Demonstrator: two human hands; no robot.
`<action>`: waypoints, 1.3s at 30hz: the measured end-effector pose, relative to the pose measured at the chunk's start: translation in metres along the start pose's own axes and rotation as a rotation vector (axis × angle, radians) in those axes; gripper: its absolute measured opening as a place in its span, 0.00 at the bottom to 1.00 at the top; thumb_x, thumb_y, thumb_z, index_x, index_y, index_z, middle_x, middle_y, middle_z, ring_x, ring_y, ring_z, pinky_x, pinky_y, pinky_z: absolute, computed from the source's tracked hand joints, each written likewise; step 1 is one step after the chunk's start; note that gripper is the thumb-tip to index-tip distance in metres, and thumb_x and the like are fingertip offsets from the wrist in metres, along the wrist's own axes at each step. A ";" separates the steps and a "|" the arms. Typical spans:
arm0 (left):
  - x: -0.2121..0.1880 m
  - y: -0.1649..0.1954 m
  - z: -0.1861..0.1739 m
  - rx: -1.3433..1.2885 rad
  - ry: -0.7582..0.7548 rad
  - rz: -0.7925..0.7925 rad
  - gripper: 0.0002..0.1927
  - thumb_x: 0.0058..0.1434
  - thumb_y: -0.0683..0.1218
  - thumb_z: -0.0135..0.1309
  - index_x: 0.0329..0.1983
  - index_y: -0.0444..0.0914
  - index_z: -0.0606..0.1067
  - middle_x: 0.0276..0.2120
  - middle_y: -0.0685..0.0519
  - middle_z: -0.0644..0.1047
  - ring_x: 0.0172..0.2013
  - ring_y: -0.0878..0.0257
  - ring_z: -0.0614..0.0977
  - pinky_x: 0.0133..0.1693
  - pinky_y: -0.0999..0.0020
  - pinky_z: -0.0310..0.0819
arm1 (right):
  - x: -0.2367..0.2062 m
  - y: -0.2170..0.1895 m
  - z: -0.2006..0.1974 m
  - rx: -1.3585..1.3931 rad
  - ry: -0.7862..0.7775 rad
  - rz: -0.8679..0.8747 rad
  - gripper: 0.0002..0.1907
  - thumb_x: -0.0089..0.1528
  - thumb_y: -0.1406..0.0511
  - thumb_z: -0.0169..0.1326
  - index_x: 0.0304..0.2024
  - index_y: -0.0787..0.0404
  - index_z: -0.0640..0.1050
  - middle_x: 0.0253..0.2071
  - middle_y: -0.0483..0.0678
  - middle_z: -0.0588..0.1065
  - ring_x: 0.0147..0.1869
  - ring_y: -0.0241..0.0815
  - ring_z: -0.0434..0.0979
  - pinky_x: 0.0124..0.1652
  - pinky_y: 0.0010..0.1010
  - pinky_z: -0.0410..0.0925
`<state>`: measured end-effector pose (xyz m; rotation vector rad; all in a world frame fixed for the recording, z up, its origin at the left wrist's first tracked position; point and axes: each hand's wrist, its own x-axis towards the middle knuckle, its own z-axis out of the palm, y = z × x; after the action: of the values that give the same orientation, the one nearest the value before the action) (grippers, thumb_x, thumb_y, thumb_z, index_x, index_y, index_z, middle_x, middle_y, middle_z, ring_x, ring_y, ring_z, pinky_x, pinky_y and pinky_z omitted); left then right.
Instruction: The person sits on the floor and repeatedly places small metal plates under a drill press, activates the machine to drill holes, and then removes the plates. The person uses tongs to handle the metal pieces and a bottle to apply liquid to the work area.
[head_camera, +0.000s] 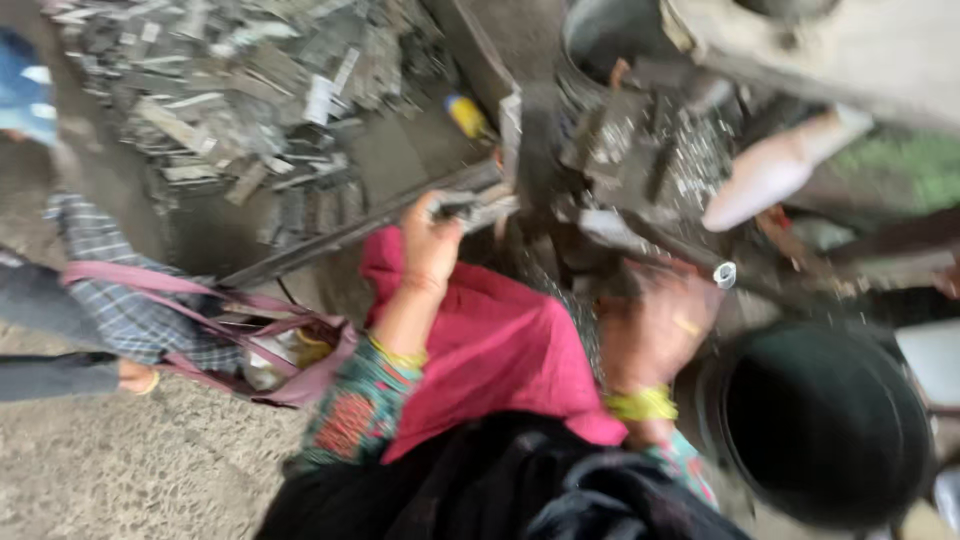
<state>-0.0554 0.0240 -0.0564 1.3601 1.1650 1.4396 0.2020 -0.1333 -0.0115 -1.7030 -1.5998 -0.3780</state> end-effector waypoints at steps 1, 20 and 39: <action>-0.019 -0.004 0.023 -0.284 -0.033 -0.172 0.12 0.60 0.34 0.56 0.47 0.34 0.80 0.42 0.55 0.83 0.42 0.70 0.82 0.47 0.76 0.76 | -0.003 -0.012 0.006 0.177 -0.104 0.111 0.27 0.51 0.69 0.64 0.54 0.61 0.76 0.49 0.53 0.77 0.57 0.59 0.74 0.57 0.52 0.65; -0.045 0.001 0.108 -0.539 -0.321 -0.304 0.21 0.60 0.30 0.54 0.57 0.31 0.77 0.47 0.50 0.81 0.47 0.62 0.83 0.53 0.68 0.77 | 0.053 0.023 0.009 0.728 -0.295 0.336 0.29 0.60 0.66 0.64 0.59 0.71 0.69 0.41 0.54 0.79 0.41 0.50 0.81 0.37 0.41 0.75; 0.019 0.033 0.224 1.200 -0.560 0.371 0.18 0.57 0.51 0.50 0.46 0.39 0.81 0.69 0.51 0.66 0.69 0.49 0.63 0.64 0.48 0.51 | -0.008 0.102 0.043 -0.246 -0.824 0.257 0.13 0.67 0.64 0.45 0.49 0.65 0.74 0.41 0.60 0.81 0.45 0.62 0.82 0.45 0.51 0.73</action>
<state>0.1674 0.0537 -0.0222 2.6704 1.4581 0.3566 0.2851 -0.1029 -0.0779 -2.4095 -1.8931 0.3230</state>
